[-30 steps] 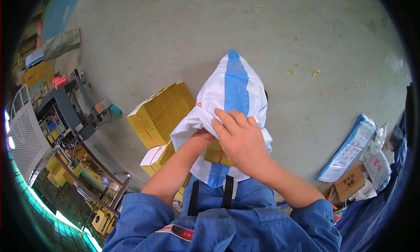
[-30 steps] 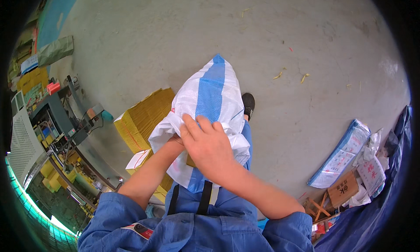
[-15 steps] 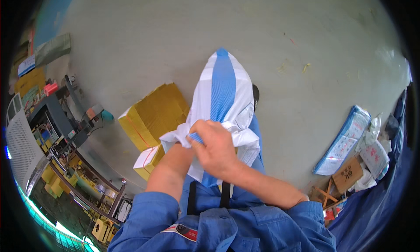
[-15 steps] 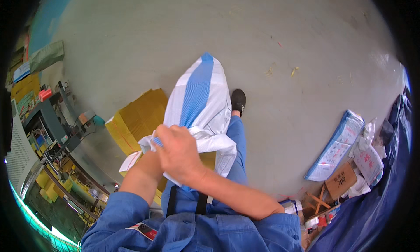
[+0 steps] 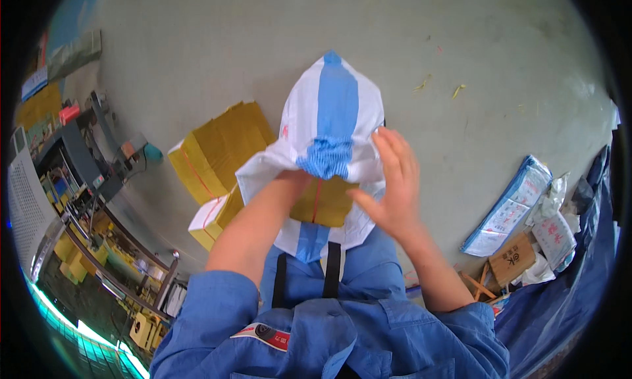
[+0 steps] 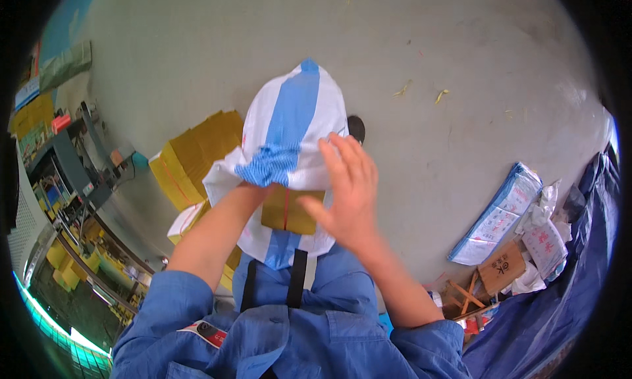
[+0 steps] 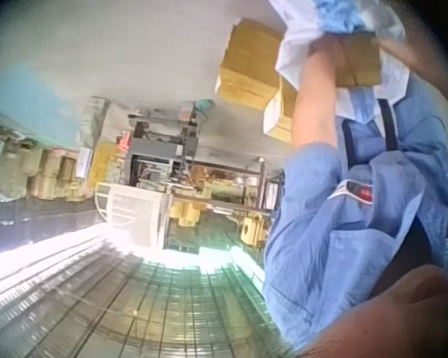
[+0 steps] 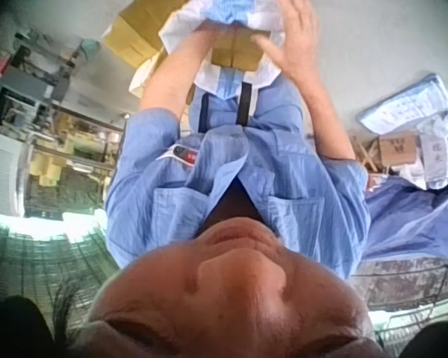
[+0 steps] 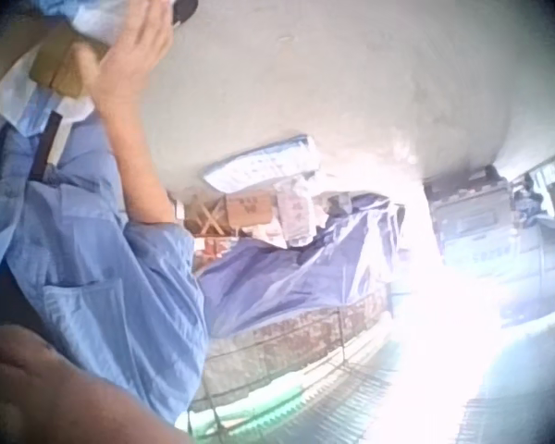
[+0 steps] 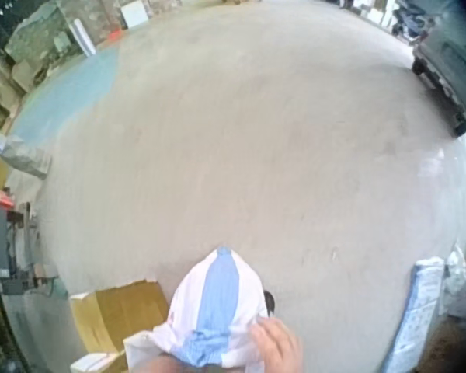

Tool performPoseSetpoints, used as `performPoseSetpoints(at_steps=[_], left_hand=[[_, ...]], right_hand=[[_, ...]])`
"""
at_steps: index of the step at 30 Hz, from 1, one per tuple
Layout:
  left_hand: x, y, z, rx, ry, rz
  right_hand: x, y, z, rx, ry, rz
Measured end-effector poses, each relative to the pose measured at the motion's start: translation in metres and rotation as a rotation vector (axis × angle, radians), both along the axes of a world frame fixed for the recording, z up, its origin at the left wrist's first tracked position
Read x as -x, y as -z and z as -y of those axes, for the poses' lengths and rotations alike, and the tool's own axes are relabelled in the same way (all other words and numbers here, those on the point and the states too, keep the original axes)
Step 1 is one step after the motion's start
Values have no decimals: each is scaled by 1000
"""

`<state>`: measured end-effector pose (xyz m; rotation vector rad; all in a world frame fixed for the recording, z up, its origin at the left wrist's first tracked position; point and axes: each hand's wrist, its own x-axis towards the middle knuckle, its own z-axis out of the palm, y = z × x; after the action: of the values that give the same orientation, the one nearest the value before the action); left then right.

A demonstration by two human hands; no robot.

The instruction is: Packing bundles of yellow paper products into a large white woven sack.

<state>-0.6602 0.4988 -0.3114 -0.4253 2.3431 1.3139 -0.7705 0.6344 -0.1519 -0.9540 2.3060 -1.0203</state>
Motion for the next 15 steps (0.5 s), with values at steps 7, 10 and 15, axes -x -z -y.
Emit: performPoseSetpoints(at_steps=[7,10,15], left_hand=[[-1,-66,-5,152,1,116],[-58,-124,-1,178,-248,-289],[-137,-145,8,379,-834,-175]], right_hand=[[6,39,-34,-185,232,508],[9,26,-48,-95,296,827],[-29,80,-139,316,769,1256]])
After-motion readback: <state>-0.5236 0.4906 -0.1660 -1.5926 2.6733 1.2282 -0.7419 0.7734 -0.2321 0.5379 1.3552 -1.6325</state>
